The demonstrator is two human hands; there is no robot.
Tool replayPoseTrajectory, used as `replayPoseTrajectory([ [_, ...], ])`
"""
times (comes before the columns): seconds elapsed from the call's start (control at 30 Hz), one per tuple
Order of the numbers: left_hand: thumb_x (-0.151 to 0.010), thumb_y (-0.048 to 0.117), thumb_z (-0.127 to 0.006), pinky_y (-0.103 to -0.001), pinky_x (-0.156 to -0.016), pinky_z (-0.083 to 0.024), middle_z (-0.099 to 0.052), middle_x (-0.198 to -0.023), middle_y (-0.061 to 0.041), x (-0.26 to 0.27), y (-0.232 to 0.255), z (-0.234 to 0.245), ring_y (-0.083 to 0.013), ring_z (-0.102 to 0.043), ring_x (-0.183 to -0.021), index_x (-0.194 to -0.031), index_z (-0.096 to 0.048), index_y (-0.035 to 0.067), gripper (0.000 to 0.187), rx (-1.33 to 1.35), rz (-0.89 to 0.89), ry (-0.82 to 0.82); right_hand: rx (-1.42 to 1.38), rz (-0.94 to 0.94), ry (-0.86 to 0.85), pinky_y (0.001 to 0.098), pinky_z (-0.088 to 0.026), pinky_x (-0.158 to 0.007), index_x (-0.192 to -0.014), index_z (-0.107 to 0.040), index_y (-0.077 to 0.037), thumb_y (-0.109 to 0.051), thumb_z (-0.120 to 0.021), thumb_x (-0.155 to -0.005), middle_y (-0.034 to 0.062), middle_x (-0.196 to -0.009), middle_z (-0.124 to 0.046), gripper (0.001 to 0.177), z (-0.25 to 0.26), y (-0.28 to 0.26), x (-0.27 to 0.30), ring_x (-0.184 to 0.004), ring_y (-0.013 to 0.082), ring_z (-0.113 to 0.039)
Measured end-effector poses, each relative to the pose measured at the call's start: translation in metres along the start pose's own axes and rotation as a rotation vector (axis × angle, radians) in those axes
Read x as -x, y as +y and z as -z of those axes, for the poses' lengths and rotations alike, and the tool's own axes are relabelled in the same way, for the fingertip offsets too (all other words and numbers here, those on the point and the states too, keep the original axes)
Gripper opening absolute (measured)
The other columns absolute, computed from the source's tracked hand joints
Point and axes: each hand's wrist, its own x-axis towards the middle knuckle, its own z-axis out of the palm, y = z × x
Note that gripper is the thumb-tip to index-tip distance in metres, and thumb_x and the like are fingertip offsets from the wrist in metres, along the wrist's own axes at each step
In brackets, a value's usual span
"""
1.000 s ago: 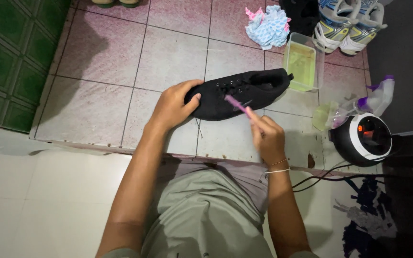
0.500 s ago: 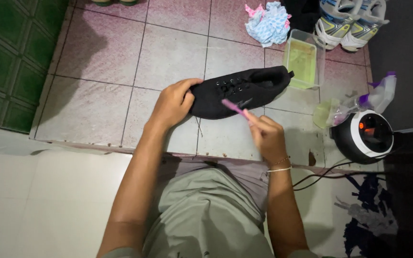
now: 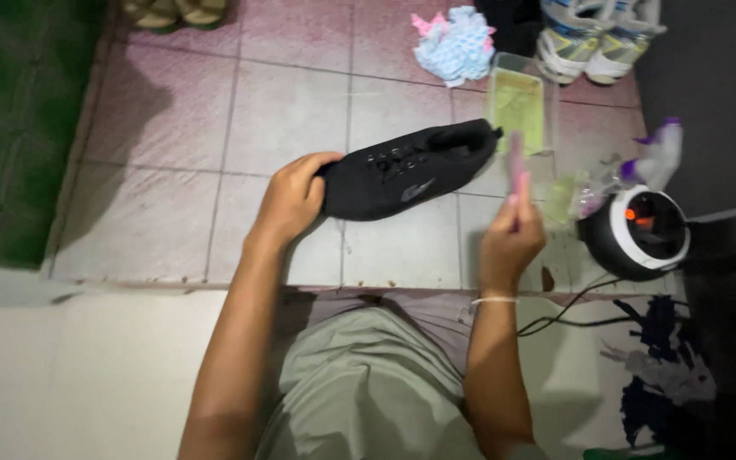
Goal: A person is cleaning a black sneaker using a toothbrush and a green cleaning solution on a tiled surface.
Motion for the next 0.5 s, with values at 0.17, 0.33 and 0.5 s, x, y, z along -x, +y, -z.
replayPoseTrajectory([
  [0.17, -0.089, -0.008, -0.048, -0.047, -0.106, -0.048, -0.072, -0.119, -0.013, 0.000, -0.008, -0.004, -0.0363, -0.065, -0.117, -0.130, -0.068, 0.011, 0.050, 0.015, -0.048, -0.031, 0.017, -0.078, 0.088, 0.0499, -0.050, -0.099, -0.140, -0.061, 0.007, 0.011, -0.055, -0.100, 0.0327, -0.125, -0.067, 0.041, 0.011, 0.020, -0.045, -0.112, 0.0492, -0.064],
  [0.33, -0.089, 0.030, -0.076, -0.056, -0.107, -0.041, -0.064, -0.124, -0.023, -0.004, 0.017, 0.002, -0.0442, -0.058, -0.121, -0.140, -0.058, 0.002, 0.061, -0.107, -0.051, -0.108, 0.149, -0.261, -0.212, 0.0525, -0.053, -0.087, -0.140, -0.063, -0.008, 0.001, -0.056, -0.096, 0.0292, -0.104, -0.071, 0.046, -0.017, 0.045, -0.040, -0.098, 0.0471, -0.068],
  [0.5, -0.060, 0.054, -0.091, -0.057, -0.108, -0.039, -0.057, -0.125, -0.019, -0.004, 0.021, -0.006, -0.0414, -0.053, -0.121, -0.145, -0.053, 0.006, 0.104, -0.280, -0.022, -0.210, 0.185, -0.397, -0.257, 0.0473, -0.055, -0.086, -0.146, -0.059, -0.020, -0.003, -0.052, -0.099, 0.0190, -0.107, -0.072, 0.050, -0.015, 0.026, -0.045, -0.101, 0.0390, -0.070],
])
